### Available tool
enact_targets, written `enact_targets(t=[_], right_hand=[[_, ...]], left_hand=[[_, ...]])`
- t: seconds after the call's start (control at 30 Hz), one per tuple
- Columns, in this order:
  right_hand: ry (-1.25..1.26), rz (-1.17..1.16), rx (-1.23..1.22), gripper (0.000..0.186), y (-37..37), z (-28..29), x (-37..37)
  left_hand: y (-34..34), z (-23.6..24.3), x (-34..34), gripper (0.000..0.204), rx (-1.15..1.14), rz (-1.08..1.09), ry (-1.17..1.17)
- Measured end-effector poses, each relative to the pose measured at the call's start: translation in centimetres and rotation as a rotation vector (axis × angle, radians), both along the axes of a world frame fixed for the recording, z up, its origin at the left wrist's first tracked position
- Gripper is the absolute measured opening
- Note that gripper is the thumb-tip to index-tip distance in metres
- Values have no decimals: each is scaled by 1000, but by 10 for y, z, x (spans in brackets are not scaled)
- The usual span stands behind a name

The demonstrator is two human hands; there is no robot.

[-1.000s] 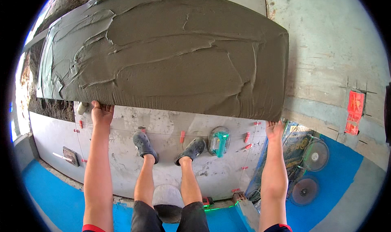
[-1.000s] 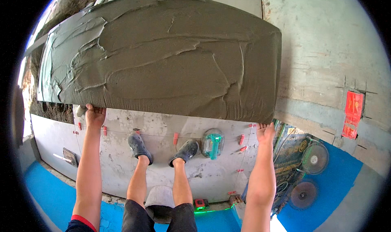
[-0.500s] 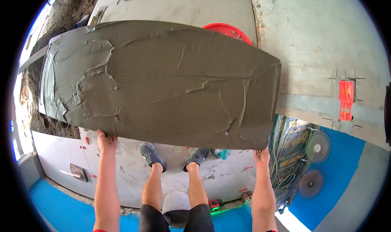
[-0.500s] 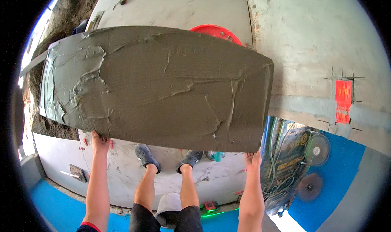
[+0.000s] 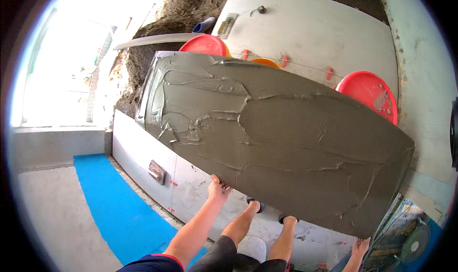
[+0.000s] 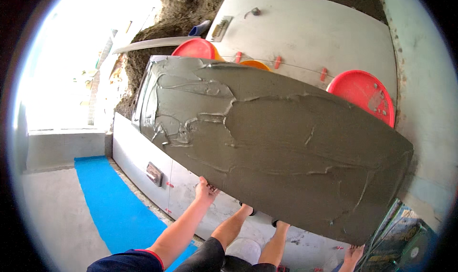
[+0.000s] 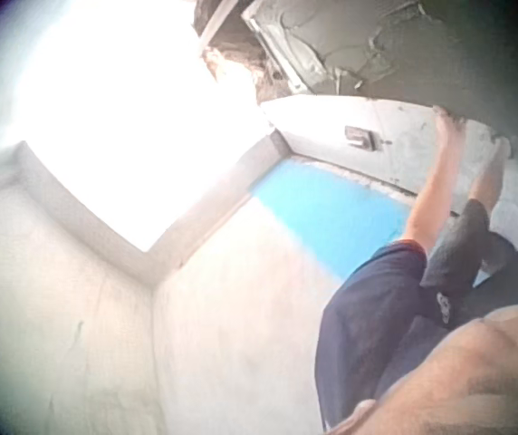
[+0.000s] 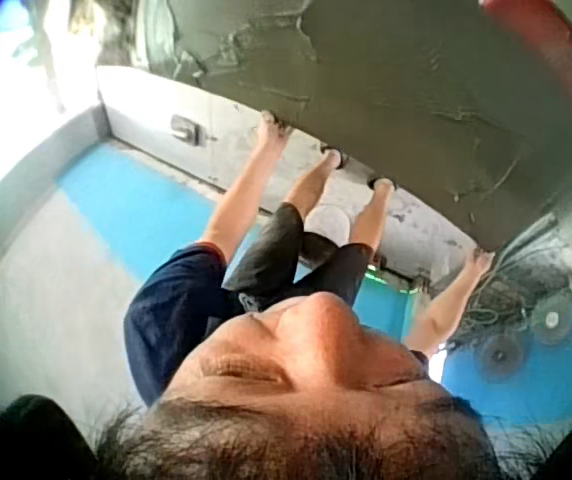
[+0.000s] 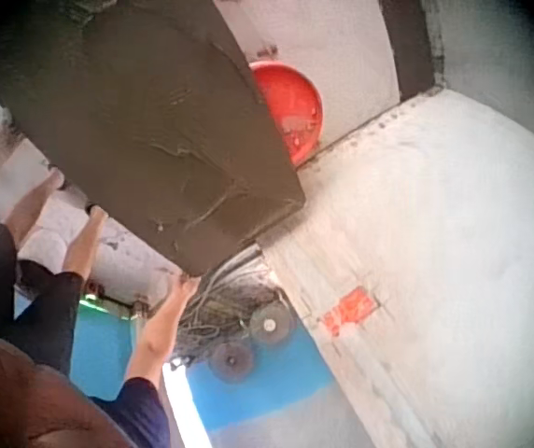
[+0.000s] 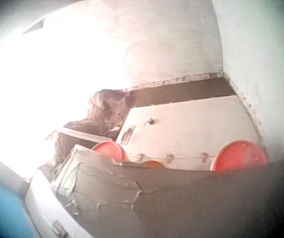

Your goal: The person applies mortar to the back of a large tile using a trowel and then carefully places and levels the tile on the floor with a suction handle.

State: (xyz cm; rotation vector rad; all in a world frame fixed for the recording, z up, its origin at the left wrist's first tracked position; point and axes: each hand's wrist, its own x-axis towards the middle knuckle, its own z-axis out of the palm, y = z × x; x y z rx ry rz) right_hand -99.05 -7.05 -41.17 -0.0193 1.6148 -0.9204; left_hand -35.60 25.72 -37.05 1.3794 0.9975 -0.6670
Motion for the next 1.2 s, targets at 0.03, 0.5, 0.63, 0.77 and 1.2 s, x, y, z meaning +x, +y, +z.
enact_targets(t=[0.03,0.5,0.63,0.77,1.2], right_hand=[[39,3,10,46,-9,4,0],[484,915,-308,54,-53,133,56],[551,832,-306,61,-79,174,17],[539,745,29,52,-107,261,65],[805,547,169,43,-202,401,147]], left_hand=[[-3,6,-1,59,13,-5,16],[-26,101,-16,57,104,-31,21],[-68,138,-18,57,68,-100,-34],[-60,212,3,57,221,-160,-125],[-149,330,71,31,419,-424,-506]])
